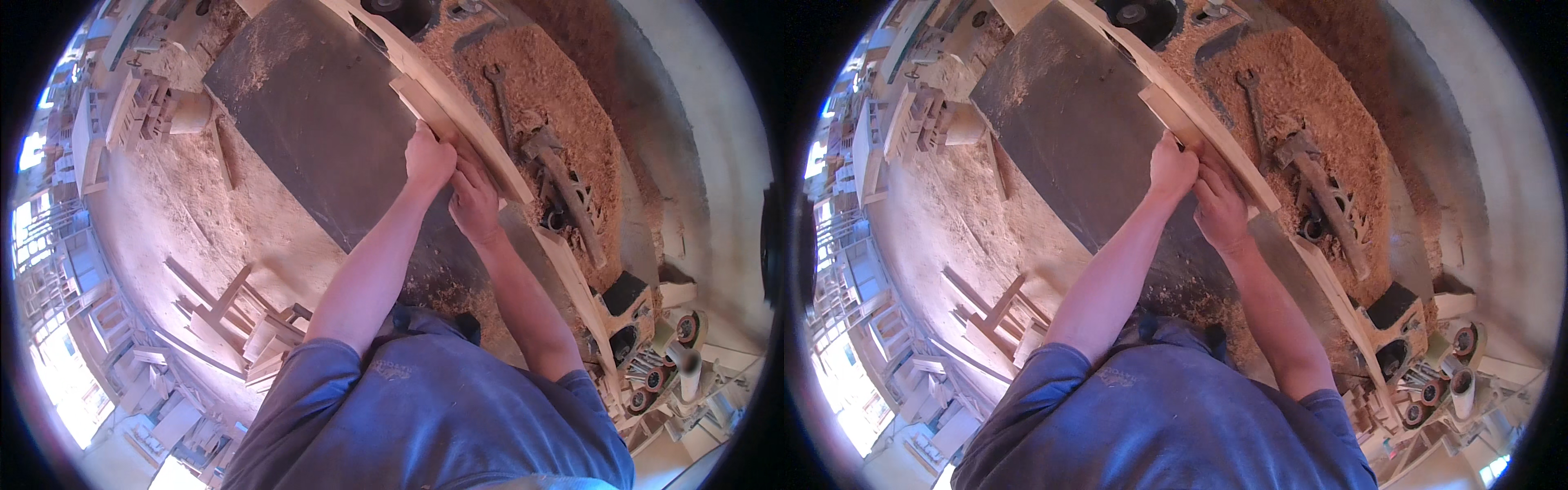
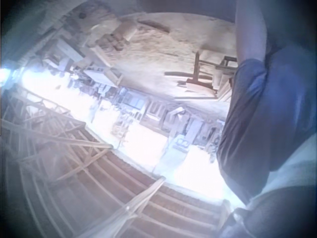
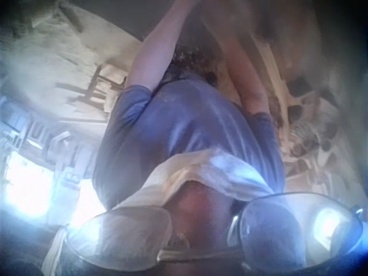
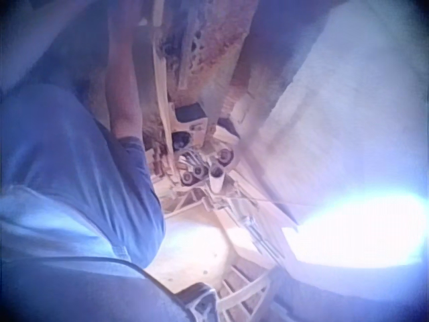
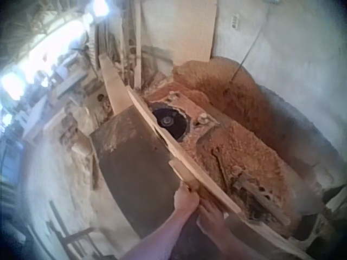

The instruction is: The person picks up wooden slats from a stack and sands their edges and surfaces using a stationary belt sander.

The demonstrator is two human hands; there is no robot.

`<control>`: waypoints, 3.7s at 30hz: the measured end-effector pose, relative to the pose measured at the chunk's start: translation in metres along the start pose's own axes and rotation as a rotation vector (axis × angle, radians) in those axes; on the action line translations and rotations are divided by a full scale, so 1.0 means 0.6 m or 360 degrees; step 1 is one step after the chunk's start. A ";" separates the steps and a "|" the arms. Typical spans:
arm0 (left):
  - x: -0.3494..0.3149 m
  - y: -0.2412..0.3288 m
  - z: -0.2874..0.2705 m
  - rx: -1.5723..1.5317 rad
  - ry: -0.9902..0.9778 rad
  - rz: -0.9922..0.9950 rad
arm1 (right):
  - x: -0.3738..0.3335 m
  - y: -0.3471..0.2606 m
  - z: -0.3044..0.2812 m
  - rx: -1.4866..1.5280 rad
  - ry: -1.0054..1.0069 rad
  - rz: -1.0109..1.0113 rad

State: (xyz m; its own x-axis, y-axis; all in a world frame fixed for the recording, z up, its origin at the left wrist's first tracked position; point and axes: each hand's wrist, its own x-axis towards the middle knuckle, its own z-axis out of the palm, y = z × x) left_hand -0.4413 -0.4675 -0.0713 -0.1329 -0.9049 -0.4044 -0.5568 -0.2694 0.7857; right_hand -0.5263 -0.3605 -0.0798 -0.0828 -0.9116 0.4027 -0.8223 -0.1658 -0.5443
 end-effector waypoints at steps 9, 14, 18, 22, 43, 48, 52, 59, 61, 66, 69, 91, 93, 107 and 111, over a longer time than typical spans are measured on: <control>0.016 0.002 0.001 0.0029 0.0126 0.0099 | 0.017 0.017 0.002 0.0051 0.0130 -0.0110; 0.082 -0.004 -0.038 -0.0005 0.0114 0.0160 | 0.064 0.023 0.057 0.0044 0.0240 -0.0121; 0.133 -0.008 -0.068 -0.0009 0.0117 0.0160 | 0.104 0.005 0.085 0.0096 0.0181 -0.0023; 0.159 -0.001 -0.086 -0.0002 0.0115 0.0124 | 0.130 0.007 0.111 0.0125 0.0260 -0.0008; 0.284 0.001 -0.172 -0.0118 0.0199 0.0276 | 0.262 -0.017 0.191 0.0160 0.0412 -0.0051; 0.322 0.008 -0.201 -0.0131 0.0176 0.0225 | 0.304 -0.011 0.224 0.0179 0.0513 -0.0135; 0.363 0.000 -0.223 -0.0165 0.0179 0.0206 | 0.340 -0.016 0.246 0.0208 0.0562 -0.0142; 0.403 0.012 -0.256 0.0071 0.0239 0.0275 | 0.389 -0.017 0.281 0.0222 0.0654 -0.0201; 0.421 0.003 -0.265 -0.0083 0.0203 0.0248 | 0.396 -0.019 0.290 0.0234 0.0620 -0.0191; 0.459 -0.001 -0.282 -0.0219 0.0167 0.0261 | 0.429 -0.027 0.305 0.0143 0.0649 -0.0204; 0.472 0.004 -0.296 -0.0353 0.0118 0.0193 | 0.443 -0.039 0.311 0.0058 0.0563 -0.0110; 0.395 -0.082 -0.489 -0.0855 0.0473 0.0069 | 0.649 -0.107 0.482 -0.0158 0.0229 0.0063; 0.333 -0.106 -0.503 -0.0947 0.0481 -0.0060 | 0.644 -0.130 0.477 -0.0255 -0.0096 0.0283; -0.183 -0.390 -0.406 -0.1135 0.0967 -0.0923 | -0.065 -0.450 0.260 0.0406 -0.0847 -0.0495; -0.358 -0.485 -0.377 -0.1811 0.1260 -0.0743 | -0.169 -0.500 0.203 0.0510 -0.1156 -0.0761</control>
State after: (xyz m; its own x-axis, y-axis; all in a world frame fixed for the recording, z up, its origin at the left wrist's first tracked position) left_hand -0.0654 -0.2693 -0.1072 0.5593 -0.5040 -0.6582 0.5627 -0.3523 0.7479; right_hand -0.2024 -0.2640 -0.0470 0.6872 -0.7137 0.1358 -0.4743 -0.5823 -0.6603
